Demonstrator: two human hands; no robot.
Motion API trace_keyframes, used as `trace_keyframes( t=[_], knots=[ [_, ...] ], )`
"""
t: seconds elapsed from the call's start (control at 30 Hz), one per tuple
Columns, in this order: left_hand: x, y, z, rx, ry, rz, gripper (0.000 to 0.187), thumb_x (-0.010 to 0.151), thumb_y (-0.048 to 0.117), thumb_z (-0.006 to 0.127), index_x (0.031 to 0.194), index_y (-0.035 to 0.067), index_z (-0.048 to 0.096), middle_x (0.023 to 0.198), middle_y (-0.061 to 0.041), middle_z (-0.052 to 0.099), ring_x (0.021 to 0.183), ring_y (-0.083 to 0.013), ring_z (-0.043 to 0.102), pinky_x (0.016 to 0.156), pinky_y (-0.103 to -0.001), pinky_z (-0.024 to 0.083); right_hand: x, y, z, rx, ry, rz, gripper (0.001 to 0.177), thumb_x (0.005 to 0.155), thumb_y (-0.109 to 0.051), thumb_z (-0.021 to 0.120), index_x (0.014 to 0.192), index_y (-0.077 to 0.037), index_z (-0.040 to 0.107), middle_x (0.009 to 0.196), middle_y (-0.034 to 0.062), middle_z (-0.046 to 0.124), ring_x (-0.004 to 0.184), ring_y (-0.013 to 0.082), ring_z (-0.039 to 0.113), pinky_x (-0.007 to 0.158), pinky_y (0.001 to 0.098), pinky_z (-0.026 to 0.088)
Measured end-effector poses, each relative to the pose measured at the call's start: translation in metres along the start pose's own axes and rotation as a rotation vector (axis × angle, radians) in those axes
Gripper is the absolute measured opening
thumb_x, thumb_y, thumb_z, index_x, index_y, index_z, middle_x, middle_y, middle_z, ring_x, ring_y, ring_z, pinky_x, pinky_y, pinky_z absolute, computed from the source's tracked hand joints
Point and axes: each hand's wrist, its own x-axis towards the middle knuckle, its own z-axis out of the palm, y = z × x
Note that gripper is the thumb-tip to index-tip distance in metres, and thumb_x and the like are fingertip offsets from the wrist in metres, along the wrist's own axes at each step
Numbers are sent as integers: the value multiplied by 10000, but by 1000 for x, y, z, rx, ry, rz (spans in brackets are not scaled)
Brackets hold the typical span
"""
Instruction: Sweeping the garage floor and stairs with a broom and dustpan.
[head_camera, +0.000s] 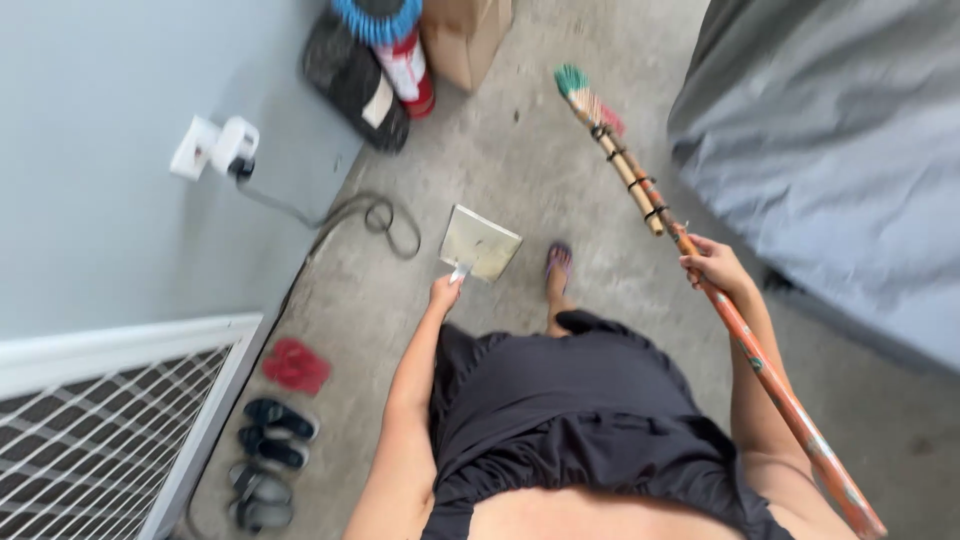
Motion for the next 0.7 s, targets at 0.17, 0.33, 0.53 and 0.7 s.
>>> trace_keyframes(
  t=[0.17, 0.33, 0.53, 0.7],
  knots=[
    [80, 84, 33, -105, 49, -101, 316, 946, 336, 688, 808, 55, 726, 619, -37, 671, 560, -158, 629, 585, -357, 496, 139, -77, -71, 4, -55, 74, 640, 881, -36, 658, 1503, -52, 504, 745, 34, 577, 517, 117, 542, 455, 298, 461],
    [164, 143, 65, -118, 92, -150, 363, 976, 360, 665, 803, 43, 698, 642, -52, 671, 562, -164, 633, 590, -356, 501, 285, -131, -100, -87, -114, 87, 488, 903, -46, 660, 1385, -29, 585, 727, 33, 596, 508, 123, 553, 447, 309, 460],
    [245, 172, 94, -57, 155, -71, 383, 963, 389, 664, 813, 41, 718, 683, -85, 697, 631, -240, 666, 641, -395, 513, 426, -155, -69, -220, -156, 103, 349, 915, -46, 647, 1263, -29, 652, 681, 41, 576, 497, 131, 546, 435, 326, 461],
    [302, 180, 109, 30, 139, -64, 372, 948, 411, 675, 840, 61, 739, 738, -113, 732, 706, -296, 707, 685, -419, 525, 478, -143, -25, -376, -223, 214, 373, 900, -40, 661, 1272, -27, 639, 685, 45, 614, 502, 148, 562, 452, 338, 492]
  ],
)
